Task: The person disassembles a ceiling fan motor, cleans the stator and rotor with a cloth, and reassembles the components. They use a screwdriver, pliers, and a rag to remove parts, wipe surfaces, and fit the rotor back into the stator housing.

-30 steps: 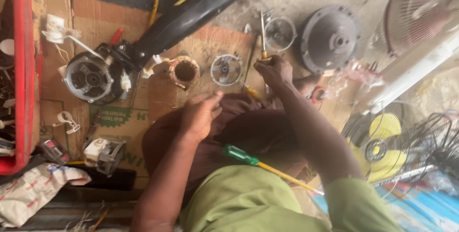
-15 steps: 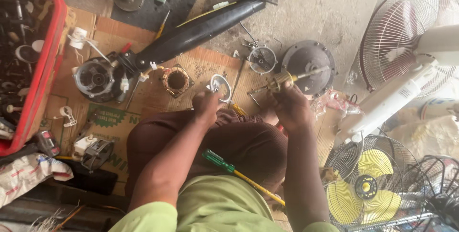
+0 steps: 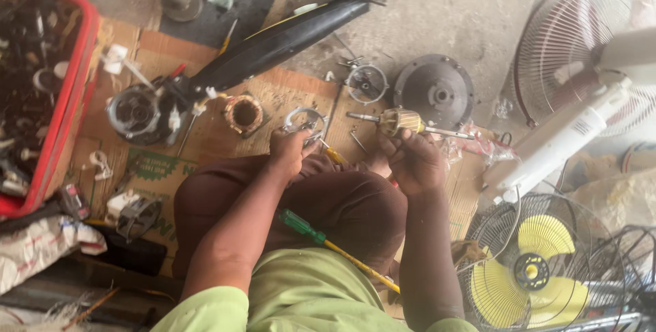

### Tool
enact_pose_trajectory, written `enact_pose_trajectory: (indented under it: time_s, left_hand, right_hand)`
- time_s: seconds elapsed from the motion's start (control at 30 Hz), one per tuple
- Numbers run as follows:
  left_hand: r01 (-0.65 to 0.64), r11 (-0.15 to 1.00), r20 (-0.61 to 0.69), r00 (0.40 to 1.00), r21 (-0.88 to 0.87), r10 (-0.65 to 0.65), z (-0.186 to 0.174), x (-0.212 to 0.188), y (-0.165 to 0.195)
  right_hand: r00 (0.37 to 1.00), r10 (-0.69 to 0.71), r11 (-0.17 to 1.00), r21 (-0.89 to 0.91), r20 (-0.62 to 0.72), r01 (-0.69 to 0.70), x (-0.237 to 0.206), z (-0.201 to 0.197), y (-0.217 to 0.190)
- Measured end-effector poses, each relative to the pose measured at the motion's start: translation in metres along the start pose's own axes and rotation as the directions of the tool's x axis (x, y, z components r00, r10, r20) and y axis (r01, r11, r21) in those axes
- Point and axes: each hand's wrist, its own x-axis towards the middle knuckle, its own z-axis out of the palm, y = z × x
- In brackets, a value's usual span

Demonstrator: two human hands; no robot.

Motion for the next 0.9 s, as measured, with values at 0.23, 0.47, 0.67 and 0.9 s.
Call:
enact_pose_trajectory:
  time_s: [0.23,0.47,0.67,0.9]
  left_hand:
    - [0.178,0.980,-0.065,0.983,0.090,-0.173,-0.005,0.004,-0.010]
    - [-0.242,0.918,0.504,0.862,0.315,0.054,0.011,-0.081,0.007]
    - [0.116,0.979,0.454,0.872,0.170,-0.182,0.043,-0.130,0.042]
    - [0.064,0.998,0.520,0.852,0.028,-0.069,0.013,-0.145,0.069]
  right_hand:
    - [0.993,0.003,1.000,0.027,-0.119,0.001,-0.019,-0.007,-0.004]
    - [0.903,-0.124,0.322,-0.878,-0.411,-0.355,-0.048,0.050,-0.018]
    - [0.957,-0.200,0.638,-0.769,-0.212,-0.037,-0.136,0.022,-0.120]
    - [0.330,-0.335,0.266,-0.424,-0.883,-0.866,-0.231,-0.132,-0.087]
